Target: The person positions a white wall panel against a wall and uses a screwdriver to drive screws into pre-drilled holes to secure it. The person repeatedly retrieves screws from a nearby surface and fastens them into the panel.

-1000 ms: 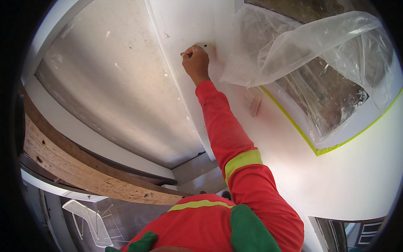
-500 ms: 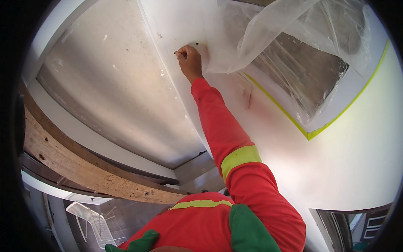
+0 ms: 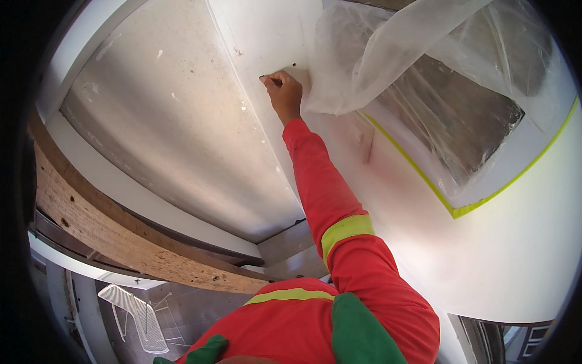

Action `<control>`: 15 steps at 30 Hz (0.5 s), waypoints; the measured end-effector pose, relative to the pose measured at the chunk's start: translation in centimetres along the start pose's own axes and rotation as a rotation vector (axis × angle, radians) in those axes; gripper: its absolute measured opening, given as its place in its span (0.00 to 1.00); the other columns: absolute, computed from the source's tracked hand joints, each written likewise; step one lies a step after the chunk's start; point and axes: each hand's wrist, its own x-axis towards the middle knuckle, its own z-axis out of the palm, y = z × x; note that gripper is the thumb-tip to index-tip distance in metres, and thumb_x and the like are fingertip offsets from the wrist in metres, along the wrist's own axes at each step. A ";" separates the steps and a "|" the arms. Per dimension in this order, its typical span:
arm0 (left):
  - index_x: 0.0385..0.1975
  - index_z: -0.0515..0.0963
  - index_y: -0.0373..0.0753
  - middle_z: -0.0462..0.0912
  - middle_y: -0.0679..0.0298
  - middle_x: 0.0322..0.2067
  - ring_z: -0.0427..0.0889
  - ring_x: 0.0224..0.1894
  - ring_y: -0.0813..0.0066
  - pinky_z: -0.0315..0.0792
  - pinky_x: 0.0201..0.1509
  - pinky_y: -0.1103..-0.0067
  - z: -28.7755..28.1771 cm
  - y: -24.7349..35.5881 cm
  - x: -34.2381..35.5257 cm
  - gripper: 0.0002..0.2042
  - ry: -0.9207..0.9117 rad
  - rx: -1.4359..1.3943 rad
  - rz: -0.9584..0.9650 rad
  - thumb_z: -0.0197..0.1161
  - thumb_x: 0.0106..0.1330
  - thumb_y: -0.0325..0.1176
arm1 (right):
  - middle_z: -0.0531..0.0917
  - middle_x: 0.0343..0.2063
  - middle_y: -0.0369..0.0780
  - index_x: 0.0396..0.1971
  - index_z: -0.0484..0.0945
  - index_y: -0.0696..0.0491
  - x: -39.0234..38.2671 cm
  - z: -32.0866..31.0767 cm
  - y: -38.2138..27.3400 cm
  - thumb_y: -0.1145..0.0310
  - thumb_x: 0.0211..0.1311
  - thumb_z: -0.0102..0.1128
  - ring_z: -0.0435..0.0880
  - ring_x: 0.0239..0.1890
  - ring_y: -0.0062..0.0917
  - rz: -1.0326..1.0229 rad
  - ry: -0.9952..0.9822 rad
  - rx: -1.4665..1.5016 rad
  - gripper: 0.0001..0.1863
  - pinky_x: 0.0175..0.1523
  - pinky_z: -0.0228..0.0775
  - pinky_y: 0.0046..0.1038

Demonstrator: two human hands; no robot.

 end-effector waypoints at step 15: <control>0.52 0.85 0.41 0.91 0.61 0.45 0.88 0.49 0.68 0.80 0.54 0.72 -3.6 1.5 3.4 0.16 0.039 0.098 0.058 0.64 0.72 0.43 | 0.87 0.23 0.39 0.26 0.83 0.58 0.3 0.3 -0.8 0.63 0.60 0.76 0.82 0.22 0.21 0.051 -0.012 0.023 0.14 0.33 0.74 0.28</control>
